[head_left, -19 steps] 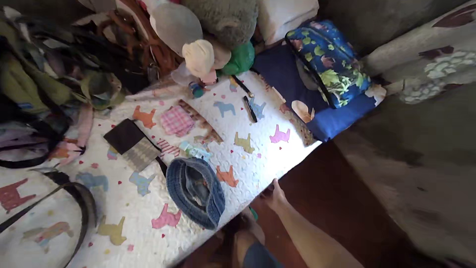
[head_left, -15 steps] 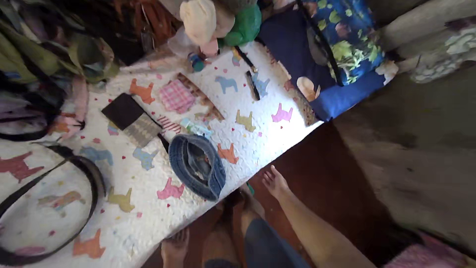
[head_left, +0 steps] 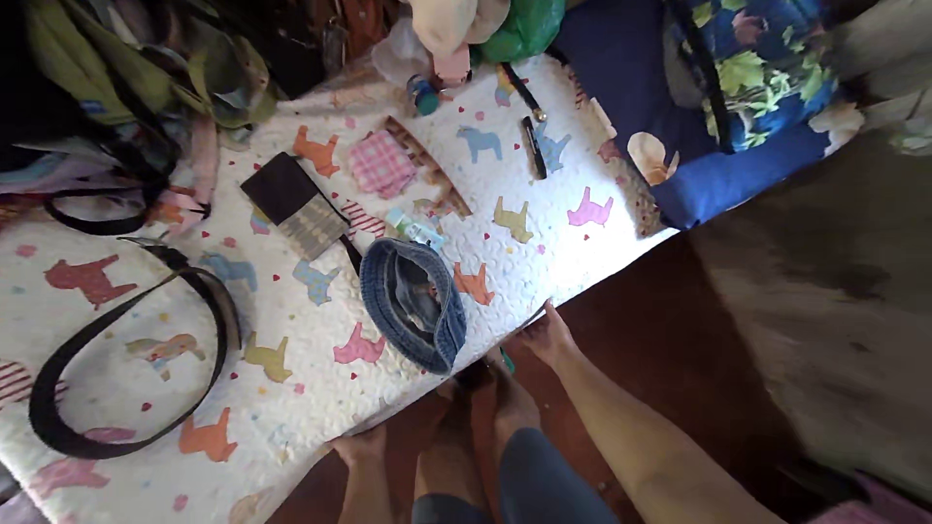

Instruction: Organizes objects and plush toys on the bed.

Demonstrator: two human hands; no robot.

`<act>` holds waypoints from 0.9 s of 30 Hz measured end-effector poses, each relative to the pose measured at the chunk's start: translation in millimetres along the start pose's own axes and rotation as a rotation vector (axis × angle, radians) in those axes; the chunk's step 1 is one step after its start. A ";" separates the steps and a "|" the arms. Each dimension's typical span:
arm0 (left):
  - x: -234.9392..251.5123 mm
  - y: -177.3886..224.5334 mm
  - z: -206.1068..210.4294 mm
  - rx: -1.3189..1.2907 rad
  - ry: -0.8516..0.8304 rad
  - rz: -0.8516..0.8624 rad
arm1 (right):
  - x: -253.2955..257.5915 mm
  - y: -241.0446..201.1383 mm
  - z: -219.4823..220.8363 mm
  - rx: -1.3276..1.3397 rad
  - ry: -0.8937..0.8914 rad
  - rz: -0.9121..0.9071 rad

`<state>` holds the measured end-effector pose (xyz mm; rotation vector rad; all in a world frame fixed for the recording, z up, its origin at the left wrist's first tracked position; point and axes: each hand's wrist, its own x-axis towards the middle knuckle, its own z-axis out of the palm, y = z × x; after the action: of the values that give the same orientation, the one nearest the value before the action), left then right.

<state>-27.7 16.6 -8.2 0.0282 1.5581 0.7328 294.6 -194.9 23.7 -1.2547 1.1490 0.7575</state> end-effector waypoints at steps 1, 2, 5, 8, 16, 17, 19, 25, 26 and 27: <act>0.4 -0.1 4.1 -0.007 0.014 0.037 | -0.8 0.7 1.7 -0.001 -0.011 0.020; 2.6 -2.2 7.2 -0.008 0.037 0.075 | 0.1 0.9 4.7 0.004 -0.010 0.038; 5.6 -8.1 7.2 0.020 0.045 0.124 | 5.5 1.2 9.1 0.008 0.026 0.057; 8.8 -6.1 4.6 0.021 0.035 0.126 | 9.5 0.7 10.8 0.018 0.009 0.059; -22.8 43.1 -23.9 0.610 0.089 -0.216 | -56.8 30.2 -6.7 -0.778 -0.142 -0.085; -38.8 48.3 -24.4 0.702 0.066 -0.209 | -72.3 41.2 0.8 -0.853 -0.135 -0.237; -71.8 53.5 -20.9 0.809 0.001 -0.176 | -95.7 53.4 28.1 -0.863 -0.145 -0.520; -124.6 28.0 -22.4 0.907 -0.235 -0.185 | -93.3 87.2 127.2 -0.854 -0.162 -0.444; -131.4 21.6 -24.1 0.914 -0.265 -0.193 | -99.4 87.8 133.7 -0.883 -0.206 -0.357; -138.1 16.9 -24.5 0.931 -0.289 -0.198 | -110.6 82.3 139.9 -0.906 -0.261 -0.284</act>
<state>-35.9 -40.9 120.6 0.6292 1.4701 -0.1927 218.9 -26.7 91.1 -1.9311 0.3696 1.2394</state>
